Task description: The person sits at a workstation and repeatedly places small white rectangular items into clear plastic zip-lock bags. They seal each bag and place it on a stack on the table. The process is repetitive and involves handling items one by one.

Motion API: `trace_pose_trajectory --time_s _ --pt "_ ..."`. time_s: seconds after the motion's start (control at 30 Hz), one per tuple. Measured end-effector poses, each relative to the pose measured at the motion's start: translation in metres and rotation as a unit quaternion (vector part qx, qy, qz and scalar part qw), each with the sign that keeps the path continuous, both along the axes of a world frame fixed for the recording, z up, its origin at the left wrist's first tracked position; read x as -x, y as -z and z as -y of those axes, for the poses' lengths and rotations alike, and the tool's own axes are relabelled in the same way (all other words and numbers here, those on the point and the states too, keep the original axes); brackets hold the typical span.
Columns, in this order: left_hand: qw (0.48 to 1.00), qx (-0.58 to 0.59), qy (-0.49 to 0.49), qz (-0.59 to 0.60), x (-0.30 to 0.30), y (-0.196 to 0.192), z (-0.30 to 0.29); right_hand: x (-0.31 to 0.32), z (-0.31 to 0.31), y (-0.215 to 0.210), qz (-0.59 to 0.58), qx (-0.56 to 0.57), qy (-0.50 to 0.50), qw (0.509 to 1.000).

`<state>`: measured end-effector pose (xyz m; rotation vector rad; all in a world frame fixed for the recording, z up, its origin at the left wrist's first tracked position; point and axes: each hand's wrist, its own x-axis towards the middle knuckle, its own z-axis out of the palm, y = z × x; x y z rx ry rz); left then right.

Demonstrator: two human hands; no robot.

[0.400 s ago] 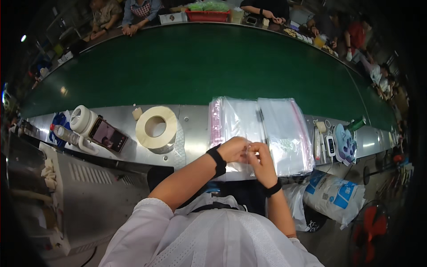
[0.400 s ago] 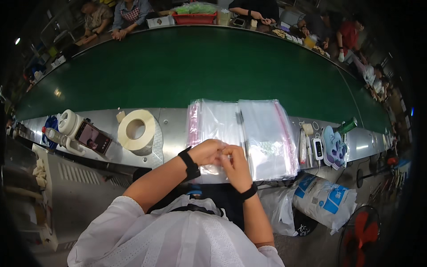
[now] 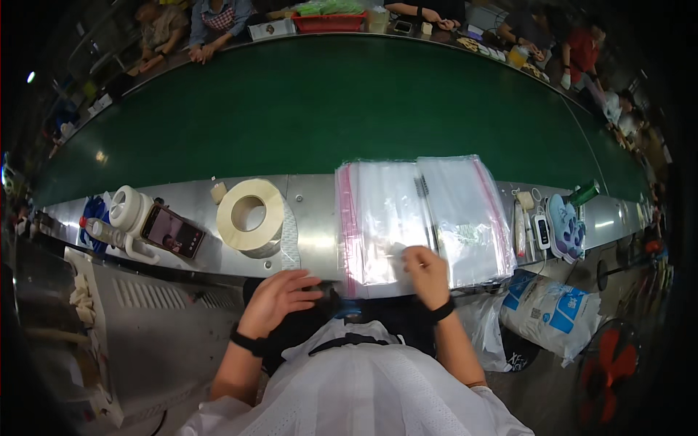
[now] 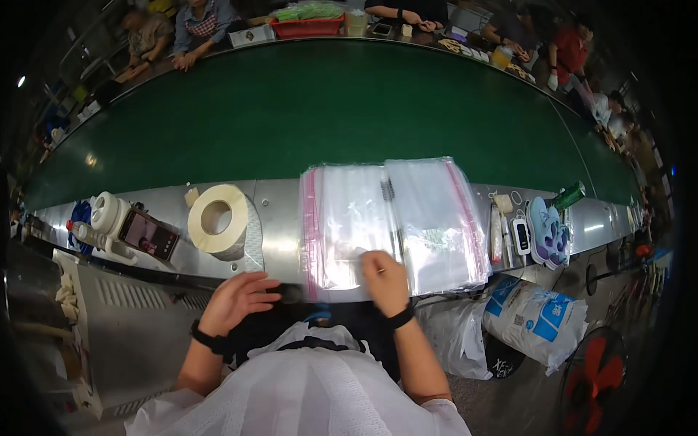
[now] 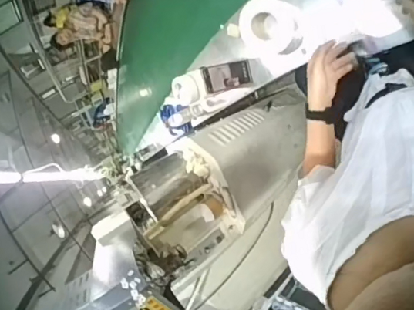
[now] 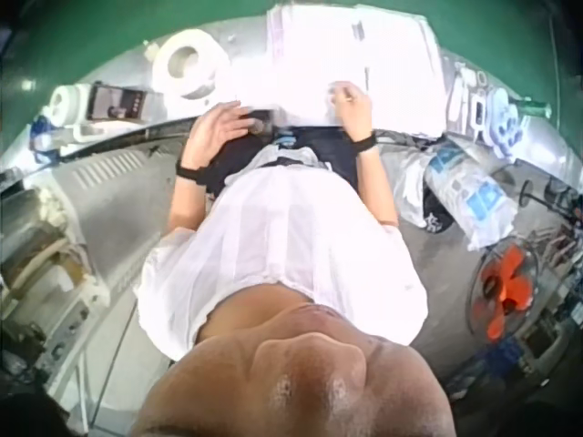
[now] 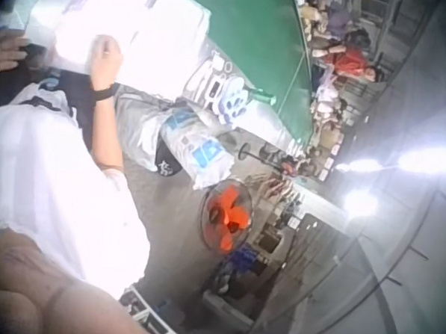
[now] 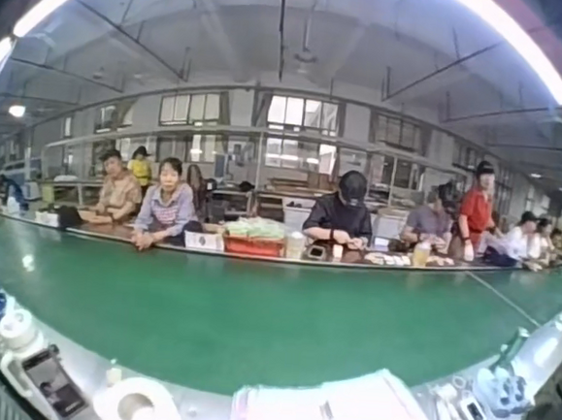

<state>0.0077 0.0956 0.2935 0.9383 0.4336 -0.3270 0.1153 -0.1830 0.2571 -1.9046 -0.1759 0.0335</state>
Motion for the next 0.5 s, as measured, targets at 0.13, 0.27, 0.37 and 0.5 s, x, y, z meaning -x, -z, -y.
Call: trace_pose_trajectory --time_s 0.13,0.27,0.37,0.5 --pt "0.965 -0.22 -0.11 -0.093 0.044 0.047 -0.03 -0.03 0.09 -0.011 -0.053 -0.149 0.226 0.961" --pt "0.937 -0.324 -0.102 -0.084 0.045 0.097 -0.021 -0.019 0.199 0.042 -0.062 0.07 0.273 0.958" --pt "0.935 -0.354 -0.01 0.034 0.033 0.116 -0.018 -0.007 0.21 0.052 -0.038 0.317 0.315 0.894" --pt "0.932 -0.354 0.065 0.038 0.03 0.101 -0.007 0.005 0.165 0.025 0.168 0.319 0.438 0.824"
